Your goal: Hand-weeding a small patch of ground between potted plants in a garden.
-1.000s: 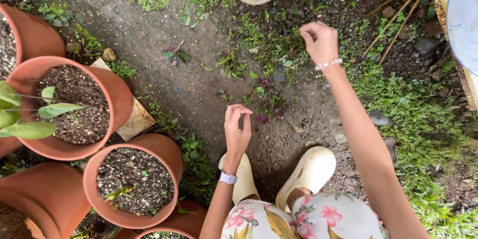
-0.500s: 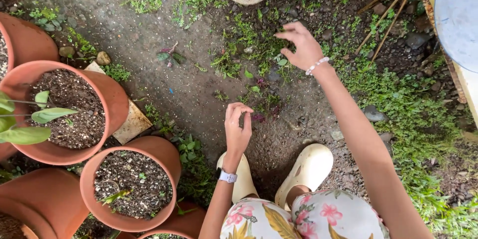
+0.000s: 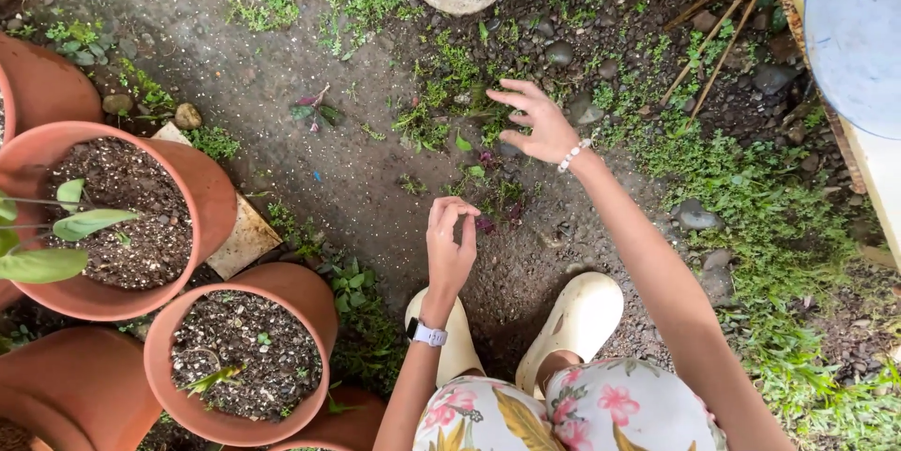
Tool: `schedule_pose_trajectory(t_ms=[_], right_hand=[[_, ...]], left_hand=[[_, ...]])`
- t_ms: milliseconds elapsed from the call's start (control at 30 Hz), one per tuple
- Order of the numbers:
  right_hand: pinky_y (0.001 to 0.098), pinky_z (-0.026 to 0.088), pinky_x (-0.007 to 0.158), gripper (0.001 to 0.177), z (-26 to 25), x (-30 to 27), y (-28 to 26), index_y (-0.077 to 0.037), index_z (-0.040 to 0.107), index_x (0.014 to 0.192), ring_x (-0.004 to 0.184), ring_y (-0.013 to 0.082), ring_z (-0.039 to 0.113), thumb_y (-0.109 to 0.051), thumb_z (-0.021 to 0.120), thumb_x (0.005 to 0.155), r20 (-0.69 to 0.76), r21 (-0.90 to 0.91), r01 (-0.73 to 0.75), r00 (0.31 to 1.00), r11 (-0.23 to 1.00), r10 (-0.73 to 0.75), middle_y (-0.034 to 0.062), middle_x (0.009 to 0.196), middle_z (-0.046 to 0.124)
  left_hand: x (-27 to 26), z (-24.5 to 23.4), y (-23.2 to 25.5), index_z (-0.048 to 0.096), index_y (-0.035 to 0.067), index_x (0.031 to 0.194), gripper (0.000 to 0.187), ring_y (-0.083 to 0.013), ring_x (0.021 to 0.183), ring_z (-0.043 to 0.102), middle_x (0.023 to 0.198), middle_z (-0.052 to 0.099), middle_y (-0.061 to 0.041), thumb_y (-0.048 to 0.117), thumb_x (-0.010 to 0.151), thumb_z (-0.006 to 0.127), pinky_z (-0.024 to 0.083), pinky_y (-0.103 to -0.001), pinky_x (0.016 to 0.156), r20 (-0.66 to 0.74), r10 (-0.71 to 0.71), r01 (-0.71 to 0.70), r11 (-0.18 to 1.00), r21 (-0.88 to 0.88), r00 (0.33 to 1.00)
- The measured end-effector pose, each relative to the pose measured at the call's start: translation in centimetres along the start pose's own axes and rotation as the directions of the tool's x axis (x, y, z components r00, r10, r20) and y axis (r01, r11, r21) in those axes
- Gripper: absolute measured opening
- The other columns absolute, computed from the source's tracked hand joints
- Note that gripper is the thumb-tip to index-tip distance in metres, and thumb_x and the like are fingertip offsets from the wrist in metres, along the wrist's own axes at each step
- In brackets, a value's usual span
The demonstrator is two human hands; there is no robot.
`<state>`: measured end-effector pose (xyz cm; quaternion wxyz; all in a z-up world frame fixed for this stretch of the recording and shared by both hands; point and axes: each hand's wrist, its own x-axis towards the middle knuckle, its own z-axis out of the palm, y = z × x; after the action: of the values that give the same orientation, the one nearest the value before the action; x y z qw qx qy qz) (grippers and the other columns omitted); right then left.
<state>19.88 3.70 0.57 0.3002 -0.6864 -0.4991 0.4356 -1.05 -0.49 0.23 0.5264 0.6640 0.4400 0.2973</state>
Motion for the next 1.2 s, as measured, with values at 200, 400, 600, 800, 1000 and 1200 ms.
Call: schedule_pose_trajectory(t_ms=[200,400,600,800,1000,1200], right_hand=[[0.0329,0.042,0.078,0.033,1.6,1.0,9.7,-0.010,0.063,0.105,0.095,0.0208,0.045,-0.019,0.071,0.074,-0.366,-0.693,-0.086,0.897,0.716,-0.246,0.0057,0.108,0.048],[0.0396,0.033,0.085,0.028,6.6,-0.9,3.9,-0.020,0.058,0.110,0.109,0.0247,0.036,-0.022,0.056,0.083,-0.063,-0.687,0.130,0.969,0.714,-0.238,0.0048,0.124,0.041],[0.0365,0.034,0.086,0.030,5.1,-0.1,8.9,-0.018,0.061,0.098,0.102,0.0185,0.048,-0.009,0.062,0.070,-0.361,-0.610,0.043,0.874,0.791,-0.326,-0.0017,0.104,0.051],[0.0380,0.040,0.086,0.035,-3.4,-2.0,15.2,-0.007,0.060,0.098,0.094,0.0283,0.051,-0.009,0.075,0.066,-0.680,-0.516,-0.217,0.691,0.828,-0.243,0.0088,0.101,0.047],[0.0363,0.052,0.060,0.034,-3.4,-2.7,13.8,-0.008,0.062,0.094,0.066,0.0228,0.061,-0.017,0.079,0.067,-0.734,-0.321,-0.298,0.678,0.899,-0.037,0.0048,0.088,0.051],[0.0290,0.051,0.052,0.011,-4.1,-0.3,20.1,-0.015,0.067,0.073,0.059,0.0201,0.063,-0.006,0.073,0.068,-0.783,-0.190,-0.353,0.618,0.916,0.076,0.0013,0.068,0.059]], left_hand=[[-0.5,-0.2,-0.4,0.052,0.006,0.078,0.017,-0.0239,0.091,0.053,0.081,0.044,-0.003,-0.010,0.080,0.048,0.046,-0.037,0.078,0.013,-0.023,0.022,1.000,0.009,1.000],[-0.5,-0.1,-0.1,0.052,0.006,0.080,0.017,-0.0240,0.092,0.052,0.083,0.043,-0.002,-0.010,0.081,0.047,0.045,-0.039,0.078,0.053,-0.030,0.030,0.999,0.011,0.998],[-0.6,-0.3,-1.2,0.053,0.008,0.080,0.018,-0.0230,0.086,0.053,0.085,0.045,-0.002,-0.009,0.080,0.049,0.045,-0.038,0.077,0.013,-0.048,0.047,0.997,0.058,0.999],[-0.2,-0.2,-1.0,0.052,0.008,0.078,0.017,-0.0237,0.084,0.054,0.085,0.046,-0.003,-0.008,0.081,0.049,0.045,-0.037,0.078,0.000,-0.078,0.078,0.997,0.030,0.997],[-0.2,0.9,-0.8,0.053,0.008,0.078,0.018,-0.0223,0.083,0.054,0.084,0.047,-0.003,-0.009,0.080,0.049,0.044,-0.034,0.076,0.009,-0.045,0.045,0.998,0.032,0.999],[-0.6,0.6,-0.8,0.054,0.009,0.079,0.019,-0.0204,0.081,0.055,0.084,0.048,-0.003,-0.010,0.079,0.049,0.045,-0.034,0.073,0.005,0.020,-0.020,0.998,0.059,1.000]])
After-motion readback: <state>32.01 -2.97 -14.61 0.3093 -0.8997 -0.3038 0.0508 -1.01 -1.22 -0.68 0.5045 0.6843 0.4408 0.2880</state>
